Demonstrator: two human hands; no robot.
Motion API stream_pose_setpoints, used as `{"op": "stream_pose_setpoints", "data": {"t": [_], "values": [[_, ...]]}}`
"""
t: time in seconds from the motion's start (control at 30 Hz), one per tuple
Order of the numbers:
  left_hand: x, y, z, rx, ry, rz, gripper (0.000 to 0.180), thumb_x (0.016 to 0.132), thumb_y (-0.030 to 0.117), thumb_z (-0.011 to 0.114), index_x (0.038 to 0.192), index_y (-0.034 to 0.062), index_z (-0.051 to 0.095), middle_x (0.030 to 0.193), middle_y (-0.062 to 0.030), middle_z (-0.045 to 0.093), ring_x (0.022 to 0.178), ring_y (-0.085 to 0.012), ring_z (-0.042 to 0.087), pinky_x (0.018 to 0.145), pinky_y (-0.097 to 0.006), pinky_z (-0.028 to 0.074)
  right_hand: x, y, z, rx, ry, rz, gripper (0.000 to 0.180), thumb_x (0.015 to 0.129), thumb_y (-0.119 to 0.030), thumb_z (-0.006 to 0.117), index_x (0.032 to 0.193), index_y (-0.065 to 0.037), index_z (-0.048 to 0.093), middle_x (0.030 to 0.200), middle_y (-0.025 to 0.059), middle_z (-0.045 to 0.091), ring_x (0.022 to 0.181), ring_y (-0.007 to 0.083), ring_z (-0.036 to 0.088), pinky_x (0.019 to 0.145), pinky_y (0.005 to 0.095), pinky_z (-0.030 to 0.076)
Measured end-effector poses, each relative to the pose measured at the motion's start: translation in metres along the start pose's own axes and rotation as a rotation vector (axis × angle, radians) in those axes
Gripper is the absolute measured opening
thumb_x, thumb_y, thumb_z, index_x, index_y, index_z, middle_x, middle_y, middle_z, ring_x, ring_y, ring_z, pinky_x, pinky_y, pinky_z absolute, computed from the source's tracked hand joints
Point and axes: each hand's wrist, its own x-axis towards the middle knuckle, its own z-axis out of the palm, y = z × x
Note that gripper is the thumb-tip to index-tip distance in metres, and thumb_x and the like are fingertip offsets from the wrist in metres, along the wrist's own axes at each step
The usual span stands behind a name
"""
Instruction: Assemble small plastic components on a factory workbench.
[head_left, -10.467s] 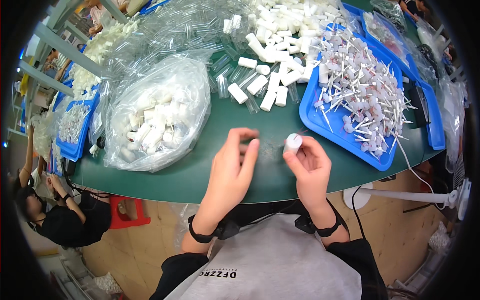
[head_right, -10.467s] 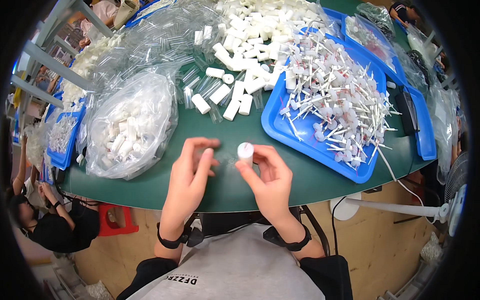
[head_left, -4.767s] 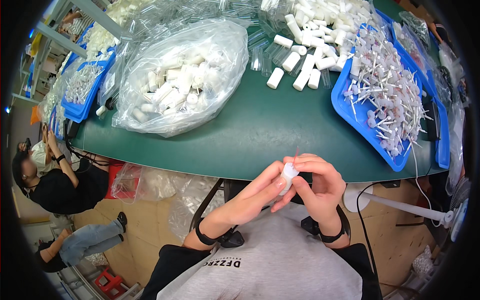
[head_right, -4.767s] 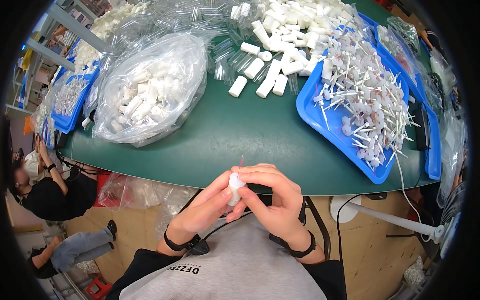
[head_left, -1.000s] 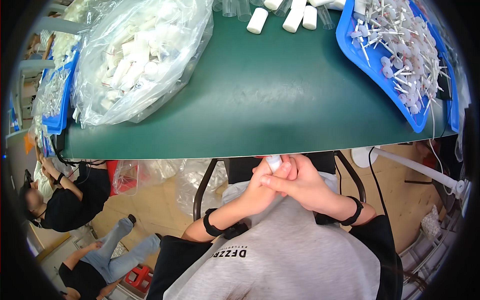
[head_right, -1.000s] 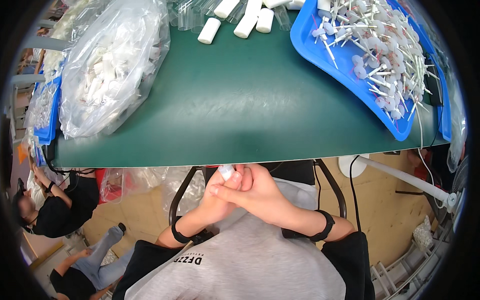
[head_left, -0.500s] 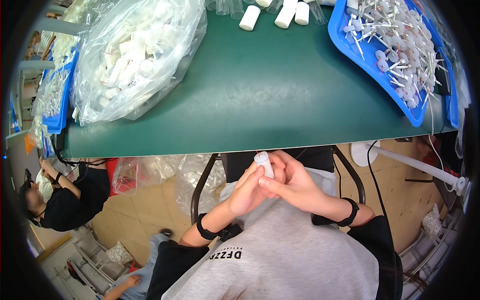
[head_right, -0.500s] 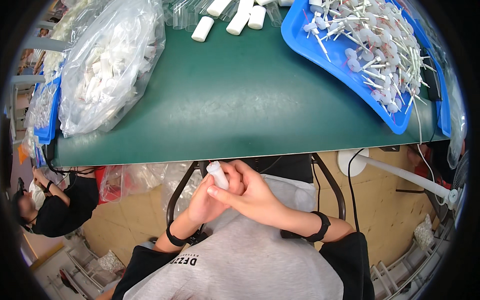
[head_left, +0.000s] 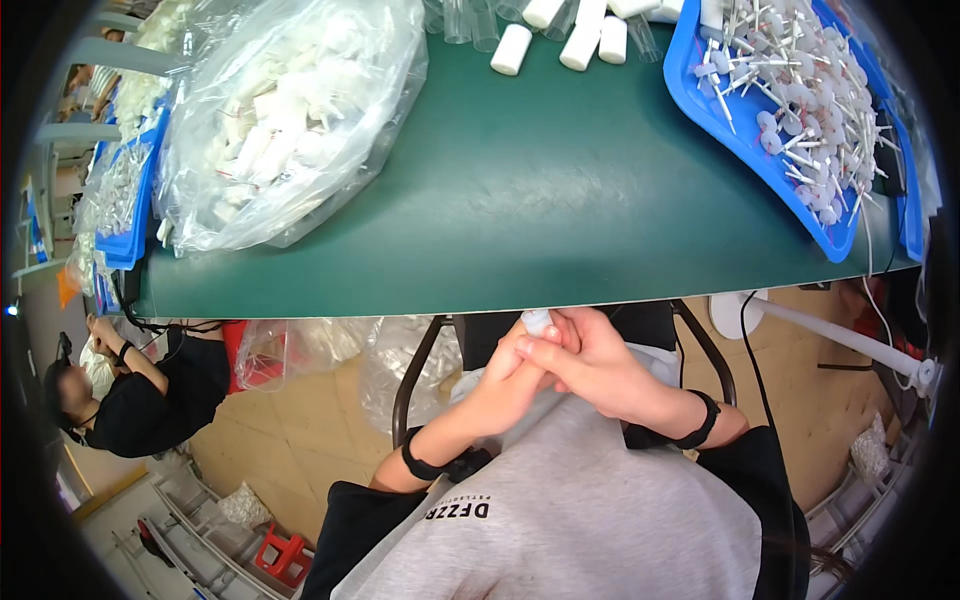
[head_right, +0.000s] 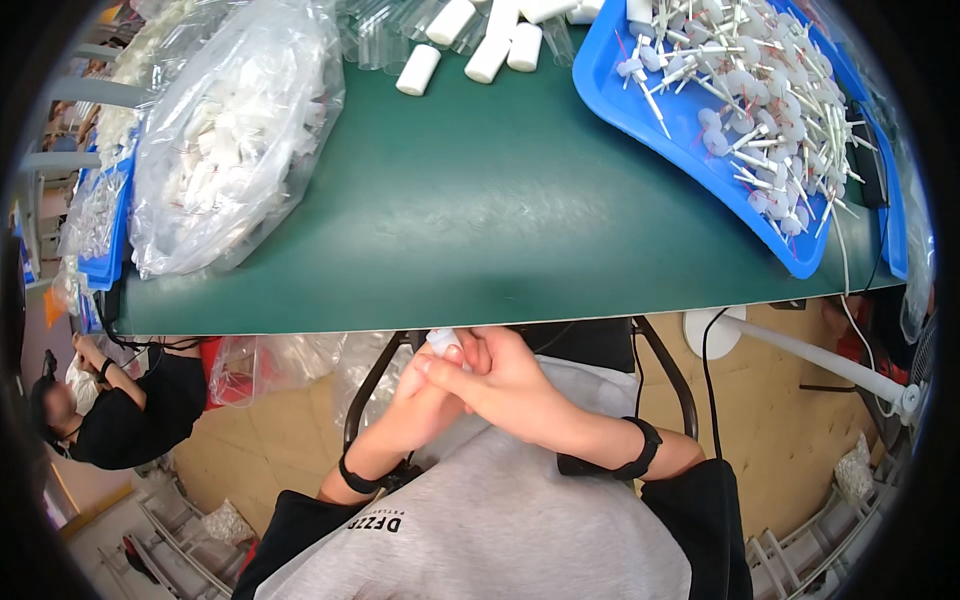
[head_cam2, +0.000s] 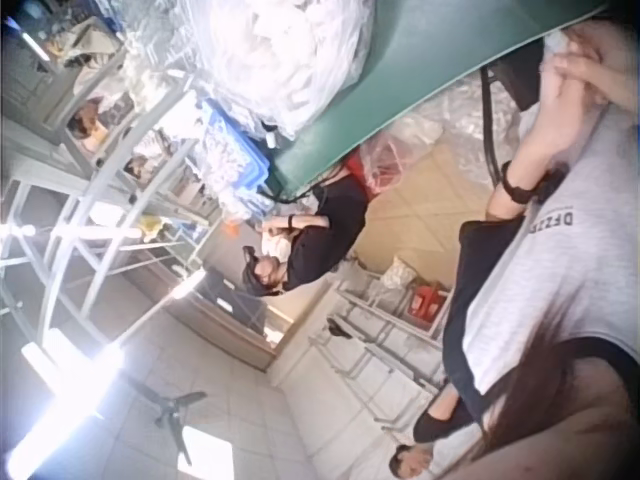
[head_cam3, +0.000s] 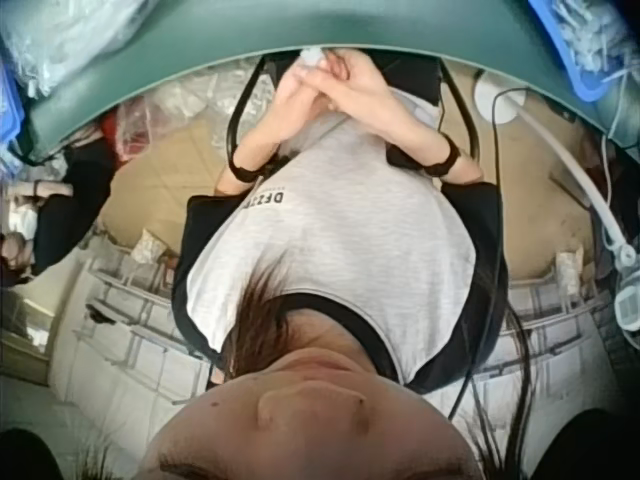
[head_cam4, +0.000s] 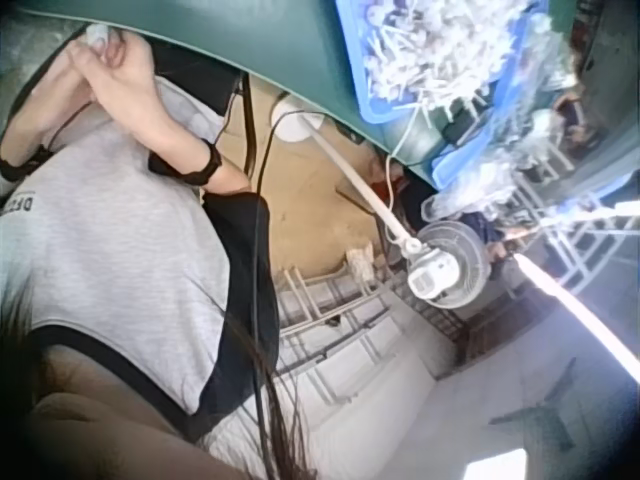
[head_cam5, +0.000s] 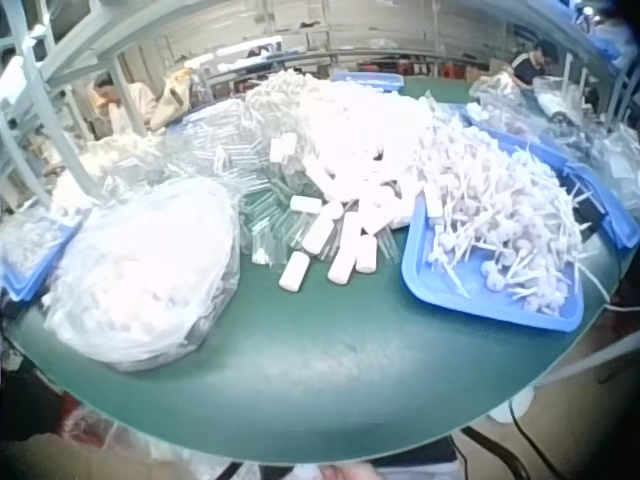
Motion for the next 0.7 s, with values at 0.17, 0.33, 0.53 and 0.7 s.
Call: {"op": "stream_pose_setpoints", "data": {"t": [0.17,0.33,0.53,0.7], "values": [[-0.028,0.067,-0.009,0.053,-0.085,0.064,0.021,0.096,0.025,0.049,0.098,0.0049,0.044,0.082,-0.0030,0.048,0.069,-0.0102,0.048,0.064,-0.025,0.041,-0.010,-0.015,0.020,0.114,-0.245,-0.139,0.038,0.088,-0.020,0.066,0.115,0.000,0.047,0.102,0.0081,0.059,0.090,0.0136,0.060,0.084,0.0278,0.048],[-0.023,0.131,-0.014,-0.073,0.071,0.582,0.063,0.092,0.034,0.050,0.132,-0.0107,0.029,0.110,-0.0218,0.051,0.086,-0.0233,0.057,0.079,-0.034,0.047,-0.022,-0.013,0.017,-0.204,-0.235,-0.383,0.028,0.087,-0.016,0.066,0.106,0.000,0.053,0.098,0.0070,0.062,0.096,0.0152,0.060,0.087,0.0295,0.047],[-0.021,0.188,-0.025,-0.180,0.301,0.707,0.062,0.094,0.026,0.043,0.132,-0.0160,0.019,0.141,-0.0379,0.019,0.132,-0.0474,0.026,0.111,-0.049,0.029,-0.035,-0.023,0.014,-0.380,-0.224,-0.348,0.016,0.086,-0.008,0.064,0.100,-0.003,0.058,0.097,0.0055,0.064,0.094,0.0143,0.060,0.087,0.0297,0.046],[-0.031,0.150,-0.015,0.413,0.256,0.684,0.050,0.095,0.029,0.040,0.123,-0.0119,0.041,0.098,-0.0265,0.061,0.095,-0.0307,0.060,0.087,-0.037,0.046,-0.053,-0.061,-0.008,-0.680,-0.017,-0.564,0.010,0.082,-0.006,0.066,0.089,-0.001,0.061,0.086,0.0076,0.064,0.081,0.0161,0.063,0.074,0.0286,0.049]]}}
